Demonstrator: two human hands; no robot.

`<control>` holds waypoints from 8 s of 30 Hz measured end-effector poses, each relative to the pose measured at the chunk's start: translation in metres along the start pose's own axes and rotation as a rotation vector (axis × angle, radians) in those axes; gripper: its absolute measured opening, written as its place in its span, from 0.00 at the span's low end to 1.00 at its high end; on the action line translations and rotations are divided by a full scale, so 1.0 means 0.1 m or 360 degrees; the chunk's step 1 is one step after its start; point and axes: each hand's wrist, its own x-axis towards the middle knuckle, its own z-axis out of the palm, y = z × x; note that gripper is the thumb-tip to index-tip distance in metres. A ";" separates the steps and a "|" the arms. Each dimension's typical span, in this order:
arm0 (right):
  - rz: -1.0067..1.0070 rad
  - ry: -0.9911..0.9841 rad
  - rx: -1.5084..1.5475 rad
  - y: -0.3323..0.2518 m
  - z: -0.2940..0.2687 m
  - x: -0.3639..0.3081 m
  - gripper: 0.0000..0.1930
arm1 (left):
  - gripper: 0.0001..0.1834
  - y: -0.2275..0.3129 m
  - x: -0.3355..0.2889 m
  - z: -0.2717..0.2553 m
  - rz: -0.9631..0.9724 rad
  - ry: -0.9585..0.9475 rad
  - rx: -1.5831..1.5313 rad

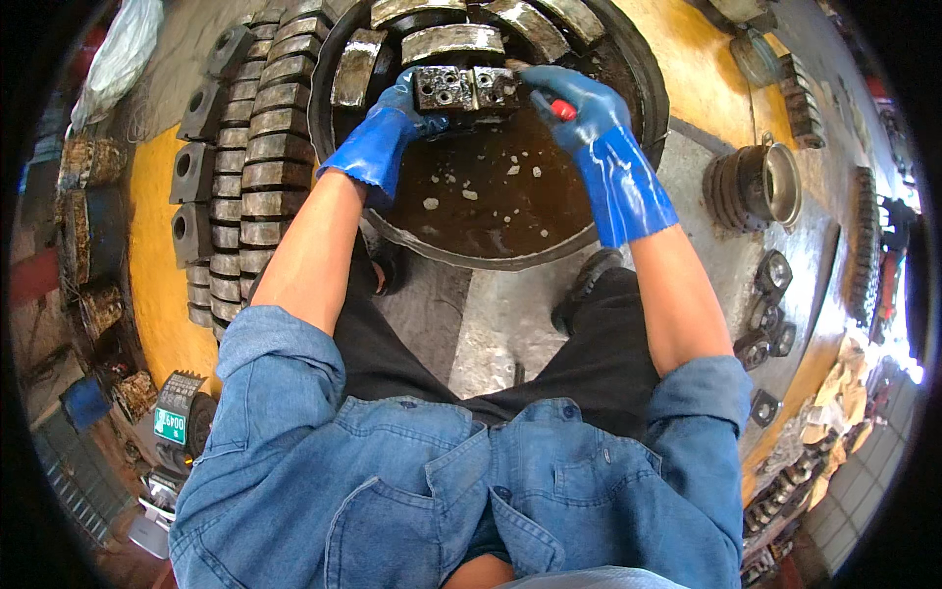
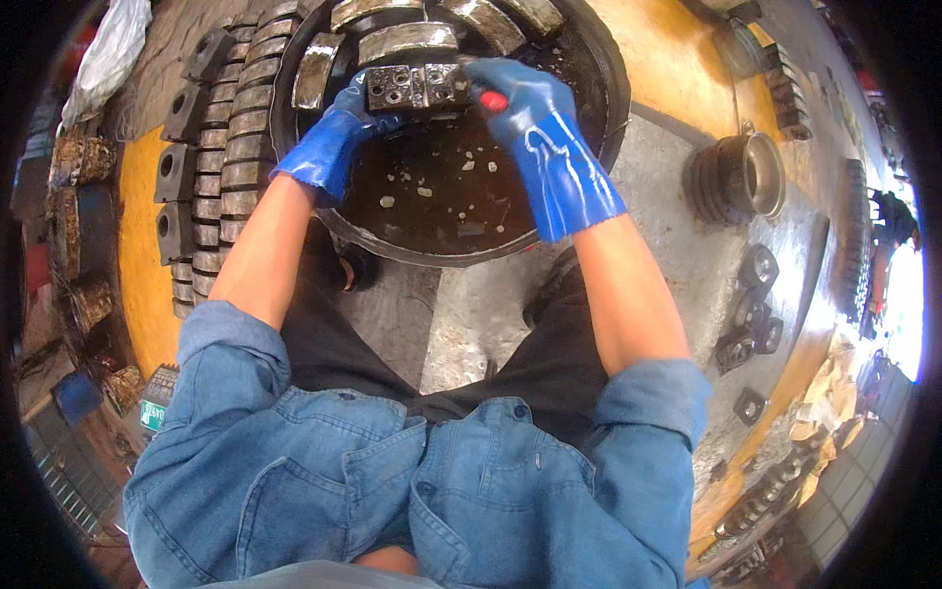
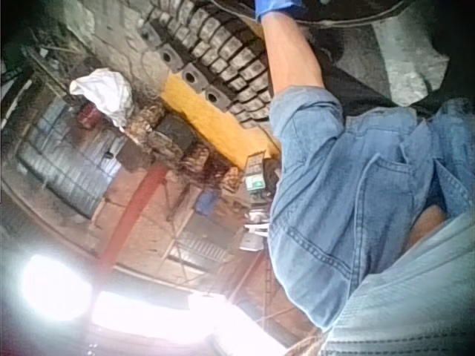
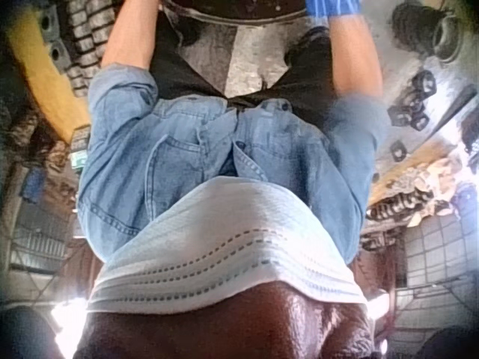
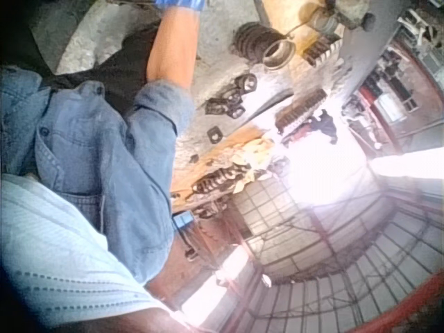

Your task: The person cleans various metal components using a brush and a dark liquid, possibly oil or solvent, in a large container. They pick up the parts one by one, scrub them with the brush, and then place them back into the liquid or onto the surrounding metal surface.

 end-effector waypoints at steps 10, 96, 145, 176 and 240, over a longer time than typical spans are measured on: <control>0.0029 -0.0042 -0.0316 0.18 0.02 -0.03 0.15 | 0.56 0.05 -0.23 -0.29 0.0016 -0.0037 -0.0045; 0.1630 -0.0304 0.0955 0.87 0.26 -0.24 0.14 | 0.53 -0.20 0.17 0.04 0.0105 -0.0060 -0.0105; 0.1173 0.0293 0.0923 -0.37 0.34 0.50 0.10 | 0.56 0.11 -0.17 -0.28 0.0035 -0.0111 -0.0073; 0.0874 0.0285 0.0816 -0.50 0.61 0.36 0.07 | 0.54 -0.09 0.01 -0.10 0.0142 -0.0109 -0.0191; 0.1156 0.0451 0.0399 0.51 -0.89 -0.14 0.12 | 0.15 1.98 0.40 0.67 0.0704 0.0232 0.1139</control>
